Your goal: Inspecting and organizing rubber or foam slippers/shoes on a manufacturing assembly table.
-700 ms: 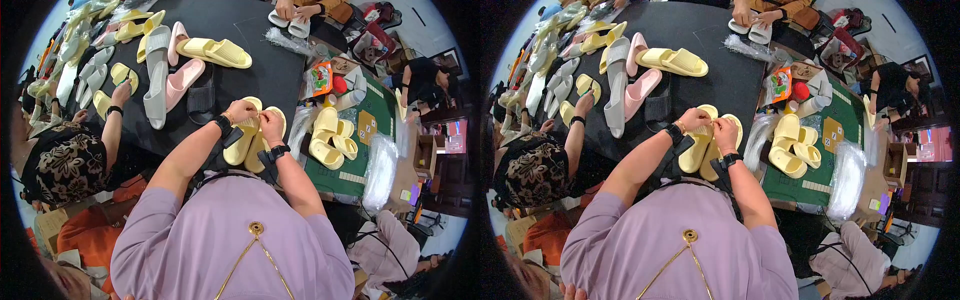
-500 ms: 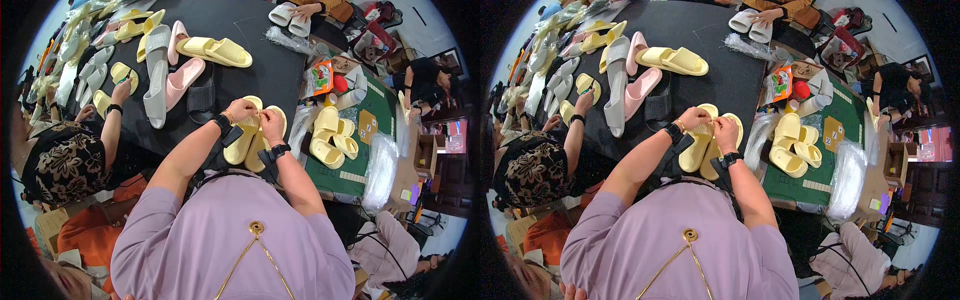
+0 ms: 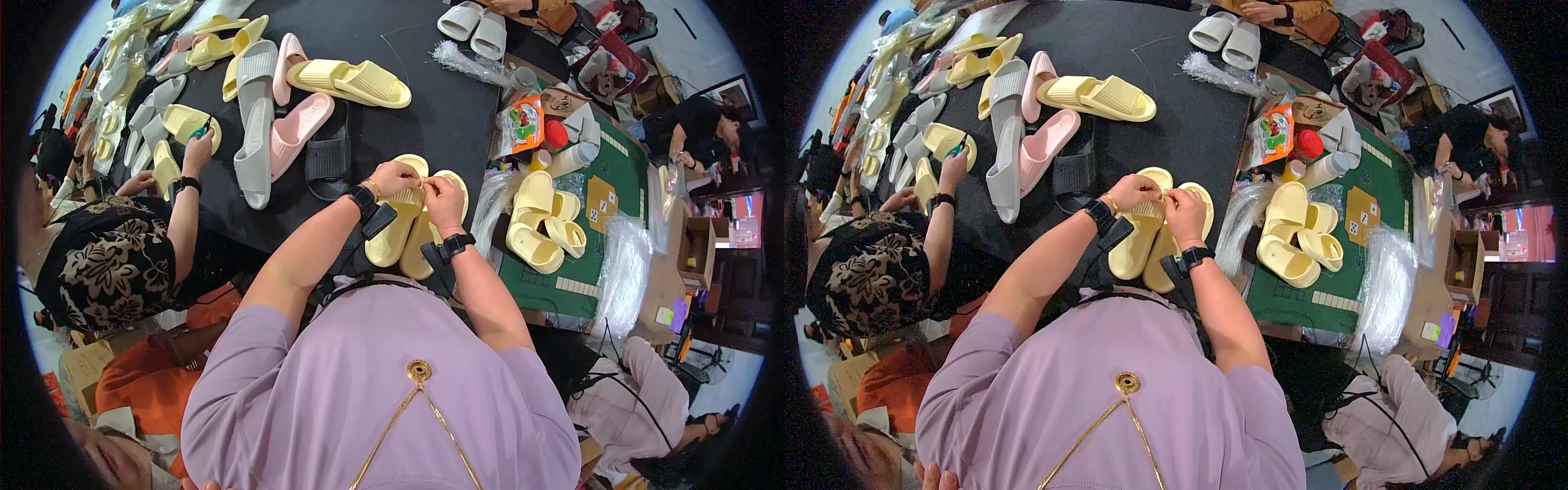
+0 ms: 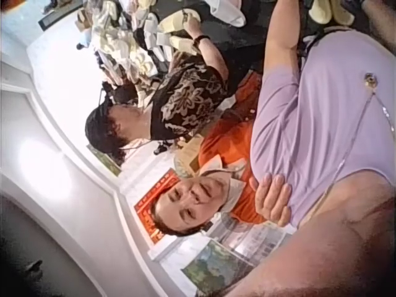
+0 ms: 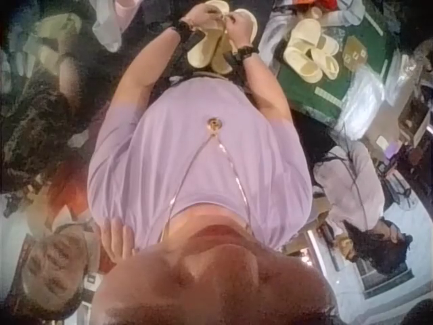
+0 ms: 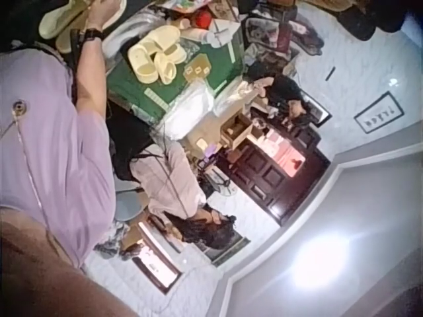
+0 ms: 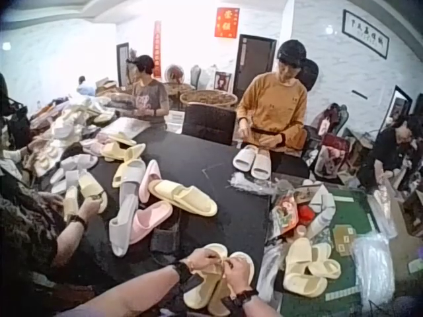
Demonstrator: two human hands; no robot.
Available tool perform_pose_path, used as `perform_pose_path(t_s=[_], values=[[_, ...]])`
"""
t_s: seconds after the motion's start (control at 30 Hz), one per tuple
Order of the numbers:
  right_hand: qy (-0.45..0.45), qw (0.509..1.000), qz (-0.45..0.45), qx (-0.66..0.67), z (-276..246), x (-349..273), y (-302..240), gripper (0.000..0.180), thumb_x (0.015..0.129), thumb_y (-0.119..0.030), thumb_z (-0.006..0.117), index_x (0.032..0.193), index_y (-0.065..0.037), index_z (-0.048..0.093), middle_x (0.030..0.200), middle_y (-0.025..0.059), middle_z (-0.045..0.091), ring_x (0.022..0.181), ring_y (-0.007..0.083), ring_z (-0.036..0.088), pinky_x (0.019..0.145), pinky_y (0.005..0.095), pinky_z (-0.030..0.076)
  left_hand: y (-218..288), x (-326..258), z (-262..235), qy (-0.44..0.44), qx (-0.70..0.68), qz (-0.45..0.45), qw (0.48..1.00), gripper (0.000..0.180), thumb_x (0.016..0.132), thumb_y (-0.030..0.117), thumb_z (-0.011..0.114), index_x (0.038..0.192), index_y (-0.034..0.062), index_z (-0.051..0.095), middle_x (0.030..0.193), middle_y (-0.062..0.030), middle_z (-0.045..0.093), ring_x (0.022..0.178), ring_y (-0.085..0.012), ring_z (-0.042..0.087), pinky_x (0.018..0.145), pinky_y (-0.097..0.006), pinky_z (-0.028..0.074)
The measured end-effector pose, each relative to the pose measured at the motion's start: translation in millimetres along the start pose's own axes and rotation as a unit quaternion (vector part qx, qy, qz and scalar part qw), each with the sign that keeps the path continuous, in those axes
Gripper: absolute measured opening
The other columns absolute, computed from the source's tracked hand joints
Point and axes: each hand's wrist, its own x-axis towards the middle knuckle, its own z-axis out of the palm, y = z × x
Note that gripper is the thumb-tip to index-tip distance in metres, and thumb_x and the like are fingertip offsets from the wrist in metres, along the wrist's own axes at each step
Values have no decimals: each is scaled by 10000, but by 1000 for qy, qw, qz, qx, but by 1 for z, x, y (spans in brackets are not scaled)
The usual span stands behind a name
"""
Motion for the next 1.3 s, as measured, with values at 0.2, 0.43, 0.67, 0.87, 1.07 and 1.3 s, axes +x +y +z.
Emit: perform_pose_path(t_s=[0.2, 0.43, 0.67, 0.87, 1.07, 1.3], values=[[2, 1000, -11, 1, 1, 2, -1, 50, 741, -85, 634, 749, -37, 646, 678, 86, 592, 661, 255, 559, 628, 355, 449, -3, 5, 0, -5, 27, -11, 1000, 187, 786, 190, 636, 866, 26, 677, 765, -78, 669, 713, -148, 626, 683, -282, 489], [-2, 1000, -11, 0, 1, 2, 0, 44, 712, -70, 641, 741, -36, 645, 689, 92, 592, 694, 271, 557, 647, 365, 441, -10, 10, 1, -24, 13, -25, 999, 178, 769, 185, 648, 854, 32, 682, 758, -66, 664, 706, -133, 609, 687, -275, 482], [-18, 1000, -16, -14, 1, 1, -2, 48, 720, -96, 623, 744, -64, 650, 728, 68, 606, 743, 274, 557, 676, 389, 438, -15, 13, -1, -48, 16, -39, 998, 189, 750, 204, 658, 850, 47, 690, 743, -71, 663, 707, -142, 607, 689, -278, 478], [-9, 1000, -17, 8, 2, 1, 0, 51, 710, -72, 621, 740, -50, 655, 723, 85, 607, 744, 288, 555, 679, 392, 442, 7, 10, -8, -60, 85, -56, 993, 259, 702, 302, 675, 853, 93, 702, 753, -79, 667, 709, -179, 623, 685, -296, 482], [-12, 999, -22, 37, 2, -4, 2, 58, 715, -49, 628, 767, -36, 653, 719, 112, 600, 736, 297, 556, 675, 382, 444, 10, 6, 0, -26, 147, -49, 988, 261, 677, 357, 671, 811, 137, 713, 764, -78, 674, 730, -220, 648, 697, -324, 499], [-40, 998, -20, 43, -12, 1, -1, 116, 798, -96, 582, 867, -28, 645, 825, 137, 608, 832, 307, 554, 767, 393, 432, 2, -14, 8, 174, 113, 78, 975, 160, 711, 159, 641, 838, 75, 693, 838, -118, 618, 853, -300, 586, 769, -369, 477]])
